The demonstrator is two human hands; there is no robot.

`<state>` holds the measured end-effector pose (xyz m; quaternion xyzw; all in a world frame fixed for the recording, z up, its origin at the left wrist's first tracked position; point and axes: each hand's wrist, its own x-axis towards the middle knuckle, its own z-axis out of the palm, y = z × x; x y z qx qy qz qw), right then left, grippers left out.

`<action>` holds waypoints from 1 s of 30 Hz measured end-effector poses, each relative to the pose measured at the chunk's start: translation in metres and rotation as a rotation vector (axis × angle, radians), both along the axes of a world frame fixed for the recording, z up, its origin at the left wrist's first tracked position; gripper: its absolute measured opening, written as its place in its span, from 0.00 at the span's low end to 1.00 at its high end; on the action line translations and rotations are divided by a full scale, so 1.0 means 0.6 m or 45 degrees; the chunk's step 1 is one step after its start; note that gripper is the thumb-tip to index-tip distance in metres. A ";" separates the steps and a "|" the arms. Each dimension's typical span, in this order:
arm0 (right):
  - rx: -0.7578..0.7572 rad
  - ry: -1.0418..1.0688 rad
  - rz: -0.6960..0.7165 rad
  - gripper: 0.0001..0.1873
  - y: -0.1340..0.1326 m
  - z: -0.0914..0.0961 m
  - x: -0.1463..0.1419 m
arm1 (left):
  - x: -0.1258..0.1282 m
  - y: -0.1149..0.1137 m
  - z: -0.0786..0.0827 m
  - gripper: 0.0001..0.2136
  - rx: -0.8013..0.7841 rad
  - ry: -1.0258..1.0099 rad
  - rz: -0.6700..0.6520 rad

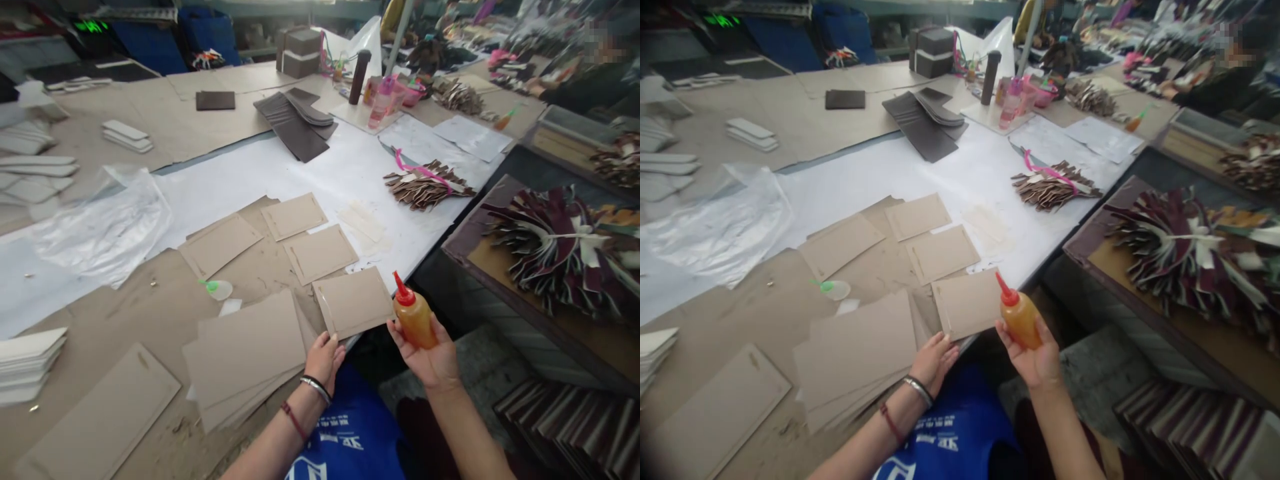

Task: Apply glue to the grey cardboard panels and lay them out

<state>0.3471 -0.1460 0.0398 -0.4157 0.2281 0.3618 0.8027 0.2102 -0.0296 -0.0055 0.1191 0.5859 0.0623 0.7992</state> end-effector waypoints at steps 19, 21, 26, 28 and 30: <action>-0.074 0.095 0.261 0.16 0.082 0.005 -0.093 | -0.201 0.057 0.111 0.13 0.948 0.033 -0.558; -0.073 0.107 0.295 0.17 0.096 0.000 -0.109 | -0.240 0.063 0.110 0.09 1.155 0.211 -0.505; -0.028 0.104 0.410 0.15 0.133 -0.015 -0.145 | -0.327 0.081 0.062 0.10 1.395 0.673 -0.034; -0.012 0.086 0.451 0.15 0.146 -0.022 -0.155 | -0.348 0.090 0.041 0.09 1.378 0.680 0.046; -0.020 0.082 0.482 0.16 0.158 -0.029 -0.161 | -0.360 0.099 0.026 0.07 1.385 0.656 0.091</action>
